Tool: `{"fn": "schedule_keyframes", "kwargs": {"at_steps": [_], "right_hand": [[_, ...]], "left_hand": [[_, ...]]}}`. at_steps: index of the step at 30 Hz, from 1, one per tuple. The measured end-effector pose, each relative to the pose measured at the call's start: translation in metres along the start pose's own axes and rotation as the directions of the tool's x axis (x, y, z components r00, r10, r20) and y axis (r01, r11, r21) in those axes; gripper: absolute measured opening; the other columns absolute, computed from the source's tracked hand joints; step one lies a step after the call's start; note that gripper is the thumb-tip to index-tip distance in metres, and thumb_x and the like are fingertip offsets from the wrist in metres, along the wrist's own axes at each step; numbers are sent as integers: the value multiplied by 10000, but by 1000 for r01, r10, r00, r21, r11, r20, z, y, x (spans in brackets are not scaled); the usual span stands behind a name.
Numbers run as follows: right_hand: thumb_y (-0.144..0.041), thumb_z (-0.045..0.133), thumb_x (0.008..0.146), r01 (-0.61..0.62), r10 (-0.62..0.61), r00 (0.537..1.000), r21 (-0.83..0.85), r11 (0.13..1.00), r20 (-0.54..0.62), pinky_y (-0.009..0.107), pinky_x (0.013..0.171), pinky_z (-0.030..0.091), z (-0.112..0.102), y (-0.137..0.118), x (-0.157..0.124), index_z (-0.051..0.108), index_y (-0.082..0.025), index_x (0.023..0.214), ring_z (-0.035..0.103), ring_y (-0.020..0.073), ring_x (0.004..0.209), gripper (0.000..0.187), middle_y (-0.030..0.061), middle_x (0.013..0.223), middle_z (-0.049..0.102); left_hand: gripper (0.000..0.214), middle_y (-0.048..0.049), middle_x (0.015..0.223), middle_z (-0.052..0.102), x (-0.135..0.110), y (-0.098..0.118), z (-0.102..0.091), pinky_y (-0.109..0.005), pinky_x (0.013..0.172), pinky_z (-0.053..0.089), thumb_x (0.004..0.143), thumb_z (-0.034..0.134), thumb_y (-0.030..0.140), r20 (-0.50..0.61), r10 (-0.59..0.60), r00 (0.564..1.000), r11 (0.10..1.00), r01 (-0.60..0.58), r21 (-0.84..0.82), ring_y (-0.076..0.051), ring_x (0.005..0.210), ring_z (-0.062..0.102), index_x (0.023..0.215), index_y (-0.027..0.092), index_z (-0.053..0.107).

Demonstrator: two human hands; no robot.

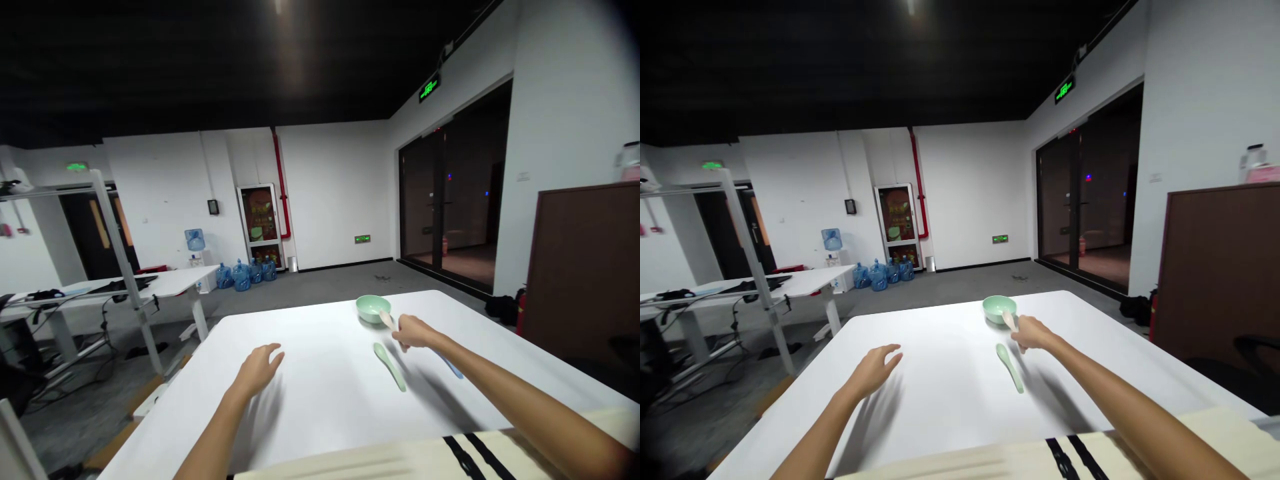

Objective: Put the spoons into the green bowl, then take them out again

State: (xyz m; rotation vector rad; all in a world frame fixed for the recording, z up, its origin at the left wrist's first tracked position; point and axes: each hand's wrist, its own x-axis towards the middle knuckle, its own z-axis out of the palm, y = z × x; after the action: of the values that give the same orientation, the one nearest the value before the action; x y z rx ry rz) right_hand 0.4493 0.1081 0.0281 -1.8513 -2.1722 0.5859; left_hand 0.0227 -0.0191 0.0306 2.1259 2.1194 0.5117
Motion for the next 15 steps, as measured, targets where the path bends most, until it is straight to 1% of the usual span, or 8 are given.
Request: {"fn": "schedule_keyframes", "kwargs": {"at_steps": [3,6,8,11,15], "right_hand": [[-279,593,712,-28,28,999,-29,999,16,255,536,415,16,9,-2,606,-153,521,618,169,577,229,101,654,706],[-258,600,688,-42,45,998,-75,996,39,271,518,416,28,13,-4,583,-155,506,591,166,520,210,95,620,675],[-246,600,676,-43,49,996,-87,995,73,280,500,412,33,14,-5,562,-153,482,561,157,474,218,92,582,643],[-242,589,678,-24,30,993,-60,998,113,297,489,417,39,16,-5,531,-156,463,528,152,435,240,91,552,615],[-248,583,687,-23,27,990,-31,999,140,320,516,445,47,21,0,532,-155,490,549,165,452,224,98,575,626]], "left_hand": [[580,-99,1403,608,0,-1,1,-393,1093,405,930,363,525,1,3,1000,1000,-3,1,-274,1333,523,1318,171,609],[585,-96,1404,607,0,-1,2,-392,1096,402,932,356,526,1,5,1000,1000,-5,2,-274,1337,520,1322,170,607],[589,-95,1404,608,0,-1,2,-390,1099,400,932,354,527,0,5,1000,1000,-5,2,-275,1337,520,1324,167,607],[584,-89,1402,610,-1,0,0,-378,1096,401,932,357,529,-7,5,1000,1000,-5,-6,-268,1333,524,1317,172,612],[577,-83,1402,611,-1,1,-1,-369,1097,398,930,365,530,-10,3,1000,1000,-3,-14,-262,1337,521,1312,179,618]]}}
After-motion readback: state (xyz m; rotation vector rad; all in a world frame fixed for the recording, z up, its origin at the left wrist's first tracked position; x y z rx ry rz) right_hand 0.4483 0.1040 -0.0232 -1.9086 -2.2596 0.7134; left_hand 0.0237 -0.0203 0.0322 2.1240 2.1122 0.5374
